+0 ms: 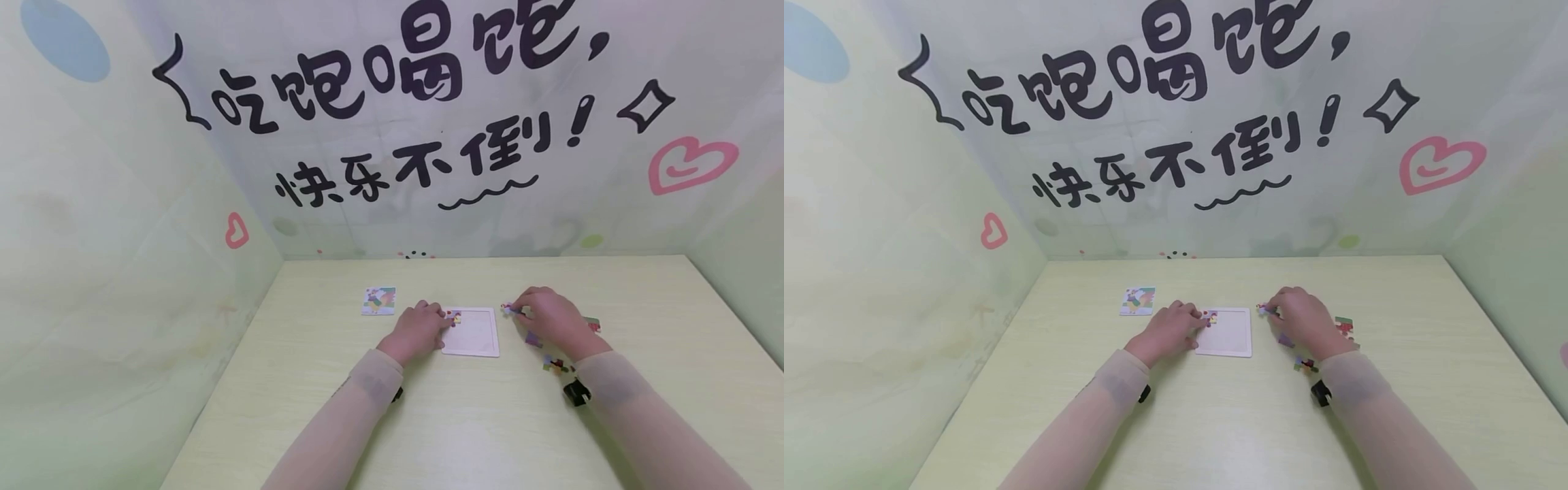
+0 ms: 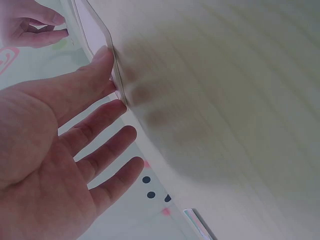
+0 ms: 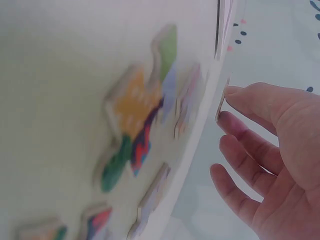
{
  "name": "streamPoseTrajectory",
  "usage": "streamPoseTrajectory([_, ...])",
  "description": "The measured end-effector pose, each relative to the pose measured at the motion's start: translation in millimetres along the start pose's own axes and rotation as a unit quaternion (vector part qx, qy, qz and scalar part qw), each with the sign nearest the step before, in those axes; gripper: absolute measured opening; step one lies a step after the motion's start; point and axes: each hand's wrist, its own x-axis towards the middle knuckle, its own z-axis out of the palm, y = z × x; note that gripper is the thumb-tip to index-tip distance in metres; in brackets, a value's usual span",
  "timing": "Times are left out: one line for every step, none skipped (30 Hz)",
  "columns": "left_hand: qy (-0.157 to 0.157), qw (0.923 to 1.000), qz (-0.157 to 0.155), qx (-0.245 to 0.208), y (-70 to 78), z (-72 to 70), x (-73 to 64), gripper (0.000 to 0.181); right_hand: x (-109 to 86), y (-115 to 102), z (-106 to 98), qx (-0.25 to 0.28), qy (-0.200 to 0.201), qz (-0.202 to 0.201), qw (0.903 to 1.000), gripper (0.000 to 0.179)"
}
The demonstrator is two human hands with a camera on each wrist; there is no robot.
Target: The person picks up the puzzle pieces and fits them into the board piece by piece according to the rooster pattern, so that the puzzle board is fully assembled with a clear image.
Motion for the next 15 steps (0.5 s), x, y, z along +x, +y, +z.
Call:
streamPoseTrajectory([-0.001, 1.0000, -0.001, 0.000, -0.2, 0.4, 0.0, 0.055, 0.2, -1.6, 1.4, 0.000, 0.000, -0.001, 1.0000, 0.012])
streamPoseTrajectory([-0.002, 1.0000, -0.001, 0.001, -0.3, 0.7, -0.2, 0.055, 0.4, -3.0, 2.9, -0.001, -0.001, -0.001, 1.0000, 0.012])
streamPoseTrajectory([-0.003, 1.0000, -0.002, 0.001, -0.4, 0.9, -0.5, 0.055, 0.5, -4.7, 3.9, -0.001, -0.003, -0.002, 1.0000, 0.012])
streamPoseTrajectory([-0.005, 1.0000, -0.002, 0.001, -0.6, 1.0, -0.6, 0.055, 0.7, -6.4, 4.8, -0.001, -0.003, -0.004, 1.0000, 0.013])
streamPoseTrajectory([-0.005, 1.0000, -0.002, 0.001, -0.5, 0.8, -0.9, 0.054, 0.9, -7.8, 5.7, -0.001, -0.003, -0.005, 1.0000, 0.013])
streamPoseTrajectory([-0.004, 1.0000, -0.001, 0.001, -0.5, 0.6, -1.1, 0.054, 1.0, -8.8, 6.4, -0.003, -0.003, -0.006, 1.0000, 0.013])
streamPoseTrajectory([-0.003, 1.0000, -0.001, 0.001, -0.4, 0.3, -1.2, 0.054, 1.3, -10.2, 6.8, -0.006, -0.001, -0.006, 1.0000, 0.013])
streamPoseTrajectory([-0.003, 1.0000, 0.000, 0.001, -0.5, 0.2, -1.1, 0.055, 1.5, -11.4, 7.0, -0.007, 0.000, -0.007, 0.9999, 0.013])
streamPoseTrajectory([-0.002, 1.0000, 0.000, 0.000, -0.6, 0.3, -0.8, 0.054, 1.8, -12.6, 6.9, -0.009, 0.001, -0.008, 0.9999, 0.013])
streamPoseTrajectory([-0.002, 1.0000, 0.000, 0.000, -0.6, 0.4, -0.5, 0.055, 2.2, -13.7, 6.9, -0.011, 0.002, -0.010, 0.9999, 0.013])
streamPoseTrajectory([0.000, 1.0000, 0.000, -0.001, -0.6, 0.3, -0.3, 0.054, 2.5, -14.5, 6.9, -0.013, 0.001, -0.009, 0.9999, 0.013])
streamPoseTrajectory([0.000, 1.0000, 0.000, -0.001, -0.7, 0.5, 0.1, 0.054, 2.8, -15.6, 6.6, -0.015, 0.000, -0.010, 0.9998, 0.013])
streamPoseTrajectory([0.000, 1.0000, 0.000, -0.002, -0.7, 0.7, 0.5, 0.054, 3.5, -16.4, 6.4, -0.017, -0.002, -0.011, 0.9998, 0.013])
streamPoseTrajectory([0.000, 1.0000, 0.000, -0.002, -0.8, 1.0, 1.0, 0.054, 4.1, -17.0, 6.3, -0.017, -0.004, -0.012, 0.9998, 0.013])
streamPoseTrajectory([0.001, 1.0000, 0.000, -0.003, -0.8, 1.1, 1.5, 0.053, 4.6, -17.7, 6.2, -0.018, -0.006, -0.014, 0.9997, 0.013])
